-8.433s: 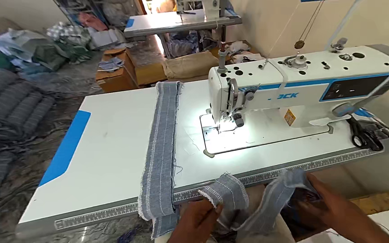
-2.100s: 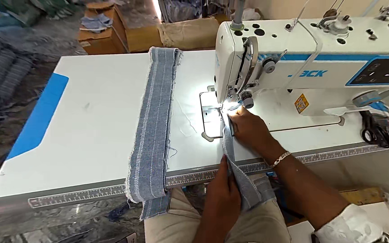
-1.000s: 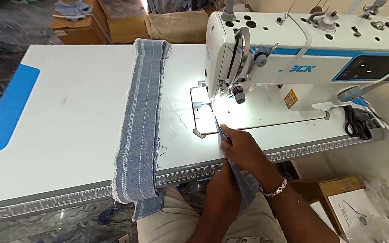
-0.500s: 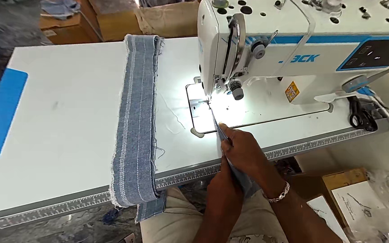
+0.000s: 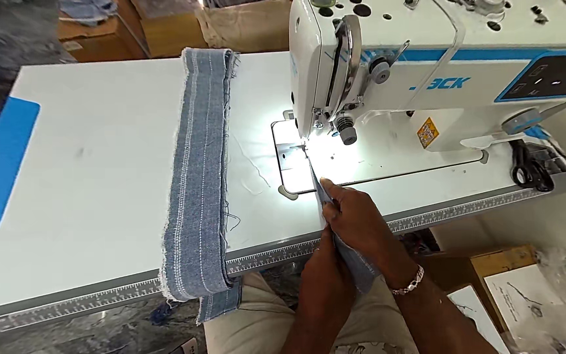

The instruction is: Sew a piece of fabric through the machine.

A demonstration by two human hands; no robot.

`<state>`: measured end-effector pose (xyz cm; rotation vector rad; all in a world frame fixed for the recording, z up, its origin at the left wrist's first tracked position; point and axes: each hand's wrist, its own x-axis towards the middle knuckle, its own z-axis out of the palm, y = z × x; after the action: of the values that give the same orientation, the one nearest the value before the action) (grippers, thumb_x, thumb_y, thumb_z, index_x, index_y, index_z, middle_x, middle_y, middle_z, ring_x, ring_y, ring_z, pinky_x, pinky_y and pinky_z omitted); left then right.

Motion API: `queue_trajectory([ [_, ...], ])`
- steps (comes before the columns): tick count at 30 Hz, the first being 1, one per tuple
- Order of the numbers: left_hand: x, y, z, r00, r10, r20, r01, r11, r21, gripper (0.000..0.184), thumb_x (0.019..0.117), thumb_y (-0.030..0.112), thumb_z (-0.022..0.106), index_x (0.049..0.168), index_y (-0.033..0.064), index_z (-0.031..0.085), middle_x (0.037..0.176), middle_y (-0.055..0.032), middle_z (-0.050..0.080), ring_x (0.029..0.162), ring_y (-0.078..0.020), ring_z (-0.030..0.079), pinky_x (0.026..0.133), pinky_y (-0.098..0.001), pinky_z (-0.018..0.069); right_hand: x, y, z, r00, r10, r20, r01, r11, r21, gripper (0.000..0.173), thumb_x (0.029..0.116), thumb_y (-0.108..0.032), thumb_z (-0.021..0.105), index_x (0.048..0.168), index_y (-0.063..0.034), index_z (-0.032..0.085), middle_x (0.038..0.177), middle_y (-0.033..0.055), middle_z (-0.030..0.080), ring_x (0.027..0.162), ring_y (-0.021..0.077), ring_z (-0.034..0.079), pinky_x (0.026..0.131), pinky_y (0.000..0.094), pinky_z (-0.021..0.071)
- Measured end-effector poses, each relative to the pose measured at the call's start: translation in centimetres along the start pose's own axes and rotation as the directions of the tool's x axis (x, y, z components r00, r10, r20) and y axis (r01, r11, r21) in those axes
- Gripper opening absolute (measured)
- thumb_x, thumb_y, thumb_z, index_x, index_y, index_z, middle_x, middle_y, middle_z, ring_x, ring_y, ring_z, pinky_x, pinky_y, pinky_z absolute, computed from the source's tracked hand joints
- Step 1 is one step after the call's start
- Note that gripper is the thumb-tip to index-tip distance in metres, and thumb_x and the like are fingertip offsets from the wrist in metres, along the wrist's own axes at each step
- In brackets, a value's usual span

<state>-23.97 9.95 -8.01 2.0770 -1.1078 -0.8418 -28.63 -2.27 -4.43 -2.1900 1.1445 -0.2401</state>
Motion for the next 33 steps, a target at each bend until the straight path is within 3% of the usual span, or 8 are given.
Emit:
queue_trajectory([
  [3,0.0,0.0,-0.2,0.998,-0.022,0.057,0.022,1.0,0.004,0.056,0.1048,0.019,0.051,0.159,0.014,0.036,0.103,-0.0102,0.073,0.091,-0.0232,0.072,0.084,-0.0459,0.0597,-0.9,0.5,-0.2,0.998,-0.053,-0.038,0.053,0.999,-0.004,0.052,0.1012,-0.013,0.057,0.153,-0.0099,0.051,0.107,0.0171,0.068,0.081,0.0302,0.067,0.067,0.0467,0.0556],
  [7,-0.3,0.1,-0.3,0.999,-0.027,0.023,0.026,1.0,0.014,0.054,0.1029,0.016,0.053,0.155,0.0127,0.042,0.105,-0.0114,0.072,0.092,-0.0246,0.071,0.085,-0.046,0.0589,0.1,0.0,-0.1,1.0,0.013,0.002,-0.013,1.0,-0.005,0.053,0.1013,-0.01,0.057,0.154,-0.0132,0.05,0.117,0.0161,0.069,0.096,0.0312,0.068,0.078,0.0503,0.0563],
  [11,-0.5,-0.3,0.2,1.0,0.01,0.015,-0.01,1.0,0.013,0.058,0.103,0.017,0.051,0.158,0.012,0.037,0.107,-0.0113,0.073,0.094,-0.0247,0.072,0.087,-0.0473,0.0592,-1.1,0.4,-0.1,0.999,-0.038,-0.034,0.039,0.999,0.016,0.054,0.1008,-0.012,0.057,0.154,-0.0121,0.049,0.11,0.0172,0.068,0.083,0.0313,0.067,0.068,0.0488,0.0559],
  [19,-0.6,-0.1,0.1,1.0,0.017,-0.002,-0.017,1.0,0.026,0.052,0.1031,0.016,0.051,0.154,0.0104,0.043,0.108,-0.0109,0.072,0.096,-0.0238,0.072,0.087,-0.0456,0.0596,-0.3,0.1,0.1,1.0,0.007,-0.01,-0.007,1.0,0.03,0.055,0.1006,-0.01,0.058,0.155,-0.0135,0.049,0.115,0.0162,0.069,0.091,0.0303,0.068,0.075,0.05,0.0566],
  [22,-0.5,0.1,-0.3,0.994,-0.015,0.106,0.008,0.998,0.065,0.055,0.1039,0.018,0.05,0.157,0.0106,0.037,0.099,-0.0106,0.072,0.091,-0.0243,0.072,0.085,-0.045,0.059,-0.6,0.5,0.3,0.999,0.009,-0.034,-0.007,0.998,0.07,0.055,0.1,-0.017,0.058,0.154,-0.0125,0.05,0.104,0.0143,0.066,0.075,0.0261,0.063,0.063,0.0446,0.0538],
  [26,-0.7,0.0,-0.2,0.997,-0.011,0.08,0.007,0.999,0.052,0.052,0.1043,0.018,0.05,0.155,0.0112,0.041,0.1,-0.0103,0.073,0.092,-0.0231,0.072,0.086,-0.0446,0.059,-1.0,1.1,0.6,0.996,-0.027,-0.087,0.031,0.999,0.036,0.051,0.1034,-0.022,0.058,0.153,-0.0125,0.051,0.103,0.0146,0.067,0.075,0.027,0.064,0.063,0.0452,0.0545],
  [30,-1.4,-0.4,0.6,0.999,0.008,0.035,-0.008,1.0,0.006,0.055,0.1019,0.014,0.05,0.156,0.0092,0.041,0.115,-0.0119,0.072,0.103,-0.024,0.071,0.092,-0.0455,0.0578,-1.8,1.1,0.3,0.997,-0.043,-0.07,0.045,0.998,0.031,0.052,0.1033,-0.018,0.055,0.155,-0.0145,0.048,0.104,0.0133,0.068,0.072,0.026,0.064,0.06,0.044,0.0542],
  [33,-1.1,-0.6,0.8,0.999,0.012,0.048,-0.013,1.0,0.005,0.06,0.1024,0.016,0.052,0.16,0.011,0.033,0.106,-0.0107,0.073,0.095,-0.0229,0.072,0.087,-0.0452,0.0597,-1.9,0.8,0.2,0.998,-0.036,-0.05,0.037,0.999,0.01,0.054,0.102,-0.016,0.056,0.156,-0.0143,0.048,0.105,0.0141,0.069,0.075,0.0272,0.065,0.062,0.0451,0.0549],
])
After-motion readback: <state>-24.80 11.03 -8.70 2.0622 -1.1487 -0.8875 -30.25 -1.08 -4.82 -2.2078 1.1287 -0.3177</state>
